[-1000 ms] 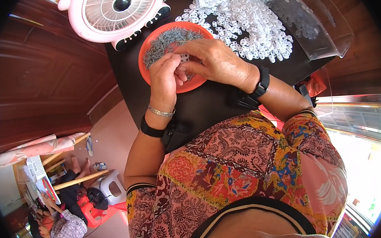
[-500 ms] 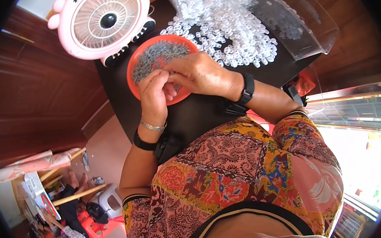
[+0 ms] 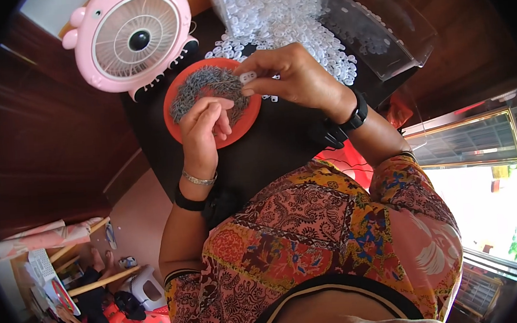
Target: Manually assembling small white plastic components by inserting metal pins.
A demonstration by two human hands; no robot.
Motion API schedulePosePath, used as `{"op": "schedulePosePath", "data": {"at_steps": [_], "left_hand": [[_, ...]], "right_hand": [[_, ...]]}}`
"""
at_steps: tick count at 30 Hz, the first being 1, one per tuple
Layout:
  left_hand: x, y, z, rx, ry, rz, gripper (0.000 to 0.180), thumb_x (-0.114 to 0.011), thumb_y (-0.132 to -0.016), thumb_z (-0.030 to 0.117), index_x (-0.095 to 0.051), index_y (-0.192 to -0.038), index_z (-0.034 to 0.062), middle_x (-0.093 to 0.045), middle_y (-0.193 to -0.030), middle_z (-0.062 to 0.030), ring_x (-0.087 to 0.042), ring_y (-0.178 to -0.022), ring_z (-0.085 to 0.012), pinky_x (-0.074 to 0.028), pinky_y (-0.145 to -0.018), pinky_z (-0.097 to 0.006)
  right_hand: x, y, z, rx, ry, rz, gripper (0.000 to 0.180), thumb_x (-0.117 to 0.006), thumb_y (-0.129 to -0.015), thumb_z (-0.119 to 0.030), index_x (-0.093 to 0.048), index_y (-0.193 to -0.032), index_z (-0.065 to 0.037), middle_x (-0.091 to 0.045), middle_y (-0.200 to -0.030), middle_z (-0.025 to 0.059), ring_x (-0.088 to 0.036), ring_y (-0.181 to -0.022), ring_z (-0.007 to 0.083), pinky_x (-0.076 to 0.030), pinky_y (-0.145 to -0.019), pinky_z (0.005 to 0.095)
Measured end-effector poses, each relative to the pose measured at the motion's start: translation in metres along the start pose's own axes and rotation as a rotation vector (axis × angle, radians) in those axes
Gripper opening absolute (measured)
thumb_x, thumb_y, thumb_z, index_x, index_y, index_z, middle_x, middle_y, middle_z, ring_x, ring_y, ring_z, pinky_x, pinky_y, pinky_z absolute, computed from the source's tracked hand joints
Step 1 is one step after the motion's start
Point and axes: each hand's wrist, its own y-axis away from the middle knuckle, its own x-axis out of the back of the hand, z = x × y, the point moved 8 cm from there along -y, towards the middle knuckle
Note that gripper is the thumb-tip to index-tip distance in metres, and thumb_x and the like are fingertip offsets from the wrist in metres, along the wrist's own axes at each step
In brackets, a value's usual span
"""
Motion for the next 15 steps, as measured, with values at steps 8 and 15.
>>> {"op": "schedulePosePath", "data": {"at_steps": [8,15], "left_hand": [[-0.001,0.004,0.004,-0.012,0.039,0.006,0.024,-0.046,-0.092,0.017,-0.062,-0.086,0.0003,-0.054,-0.064,0.0005,-0.048,-0.055,-0.0052,-0.035,-0.048,-0.018],[-0.004,0.004,0.000,-0.017,0.030,-0.032,0.023,-0.047,-0.092,0.017,-0.063,-0.086,0.0009,-0.054,-0.064,0.0004,-0.047,-0.055,-0.0047,-0.035,-0.049,-0.018]], "right_hand": [[-0.019,0.005,-0.018,0.153,0.068,0.041,0.029,-0.076,-0.074,-0.013,-0.068,-0.100,-0.004,-0.067,-0.080,0.0086,-0.065,-0.071,0.0157,-0.051,-0.064,0.0270],[-0.019,0.010,-0.023,0.293,0.157,0.092,0.028,-0.075,-0.075,-0.012,-0.068,-0.100,-0.004,-0.067,-0.082,0.0093,-0.065,-0.072,0.0155,-0.051,-0.063,0.0273]]}}
